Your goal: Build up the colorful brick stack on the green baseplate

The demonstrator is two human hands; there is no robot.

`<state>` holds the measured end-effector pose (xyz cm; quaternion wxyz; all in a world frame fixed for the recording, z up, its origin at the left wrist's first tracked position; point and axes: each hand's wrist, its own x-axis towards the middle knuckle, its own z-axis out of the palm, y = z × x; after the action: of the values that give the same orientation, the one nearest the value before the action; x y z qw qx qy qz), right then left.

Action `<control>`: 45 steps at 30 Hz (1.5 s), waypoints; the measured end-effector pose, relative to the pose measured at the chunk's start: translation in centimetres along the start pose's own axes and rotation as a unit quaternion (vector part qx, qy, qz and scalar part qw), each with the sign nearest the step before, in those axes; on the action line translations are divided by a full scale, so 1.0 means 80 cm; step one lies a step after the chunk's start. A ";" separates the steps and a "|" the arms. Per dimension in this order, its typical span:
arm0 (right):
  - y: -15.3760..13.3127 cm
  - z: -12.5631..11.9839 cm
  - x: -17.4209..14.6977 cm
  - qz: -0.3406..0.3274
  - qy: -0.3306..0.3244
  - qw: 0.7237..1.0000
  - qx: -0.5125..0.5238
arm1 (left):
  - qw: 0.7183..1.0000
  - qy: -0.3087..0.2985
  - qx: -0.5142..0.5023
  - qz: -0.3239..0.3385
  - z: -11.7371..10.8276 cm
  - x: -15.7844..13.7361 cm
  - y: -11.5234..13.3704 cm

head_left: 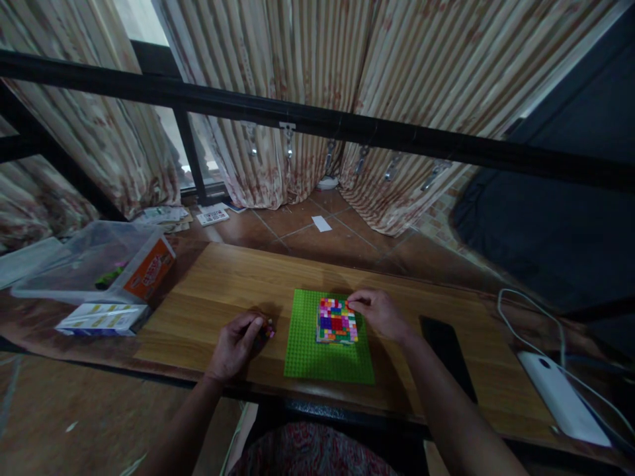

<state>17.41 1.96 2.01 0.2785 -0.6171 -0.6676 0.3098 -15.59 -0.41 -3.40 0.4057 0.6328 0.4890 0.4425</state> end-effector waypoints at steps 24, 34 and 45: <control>-0.008 0.017 -0.025 -0.002 0.168 0.986 0.008 | 0.999 -0.026 -0.033 -0.015 0.002 -0.002 0.002; -0.113 0.142 -0.071 -0.156 0.020 0.986 -0.055 | 0.995 0.032 -0.091 -0.036 0.003 -0.004 -0.013; -0.103 0.212 -0.037 -0.104 0.015 0.981 -0.164 | 0.995 0.049 -0.073 -0.041 0.000 -0.002 -0.020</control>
<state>-0.51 -2.57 -2.83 0.2142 -0.5861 -0.7657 0.1557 -16.01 -0.23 -4.92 0.4442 0.5584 0.5001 0.4906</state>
